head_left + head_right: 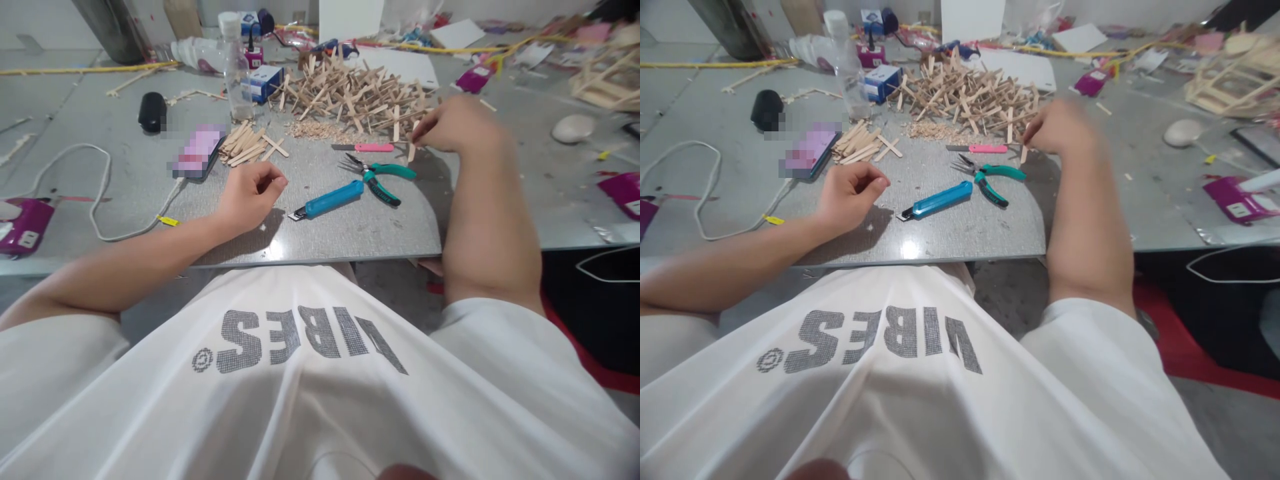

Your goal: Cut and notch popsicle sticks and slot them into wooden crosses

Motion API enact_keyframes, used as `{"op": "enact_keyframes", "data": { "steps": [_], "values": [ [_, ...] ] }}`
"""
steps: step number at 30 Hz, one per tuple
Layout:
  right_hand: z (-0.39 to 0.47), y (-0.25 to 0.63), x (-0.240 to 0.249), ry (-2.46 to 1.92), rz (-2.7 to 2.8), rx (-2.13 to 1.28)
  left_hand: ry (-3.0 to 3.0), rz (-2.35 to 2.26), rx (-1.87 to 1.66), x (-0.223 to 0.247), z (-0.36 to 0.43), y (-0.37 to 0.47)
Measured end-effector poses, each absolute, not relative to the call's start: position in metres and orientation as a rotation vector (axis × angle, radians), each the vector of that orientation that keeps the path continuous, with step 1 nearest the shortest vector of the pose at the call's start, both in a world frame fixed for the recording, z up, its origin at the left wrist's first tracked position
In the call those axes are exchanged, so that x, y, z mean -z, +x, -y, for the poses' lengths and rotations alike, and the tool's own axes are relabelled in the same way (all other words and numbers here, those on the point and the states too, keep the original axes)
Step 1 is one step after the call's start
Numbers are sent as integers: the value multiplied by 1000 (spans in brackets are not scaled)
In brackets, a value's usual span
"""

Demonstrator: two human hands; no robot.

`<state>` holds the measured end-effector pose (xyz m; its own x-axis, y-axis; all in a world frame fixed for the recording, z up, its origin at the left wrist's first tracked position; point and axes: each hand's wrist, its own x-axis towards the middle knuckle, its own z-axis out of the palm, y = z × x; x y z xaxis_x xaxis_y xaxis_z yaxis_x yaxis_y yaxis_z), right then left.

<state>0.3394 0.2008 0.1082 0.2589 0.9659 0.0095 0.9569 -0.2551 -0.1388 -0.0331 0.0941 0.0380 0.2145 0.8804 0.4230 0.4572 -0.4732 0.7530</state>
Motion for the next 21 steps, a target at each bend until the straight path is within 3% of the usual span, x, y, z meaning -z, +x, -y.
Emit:
{"op": "enact_keyframes", "data": {
  "steps": [13, 21],
  "values": [
    [-211, 348, -93, -2287, 1936, -10, 2039, -1253, -1167, -42, -92, -33],
    [-232, 351, -77, -2203, 1697, 154, 2043, -1262, -1157, -44, -91, -33]
  ]
}}
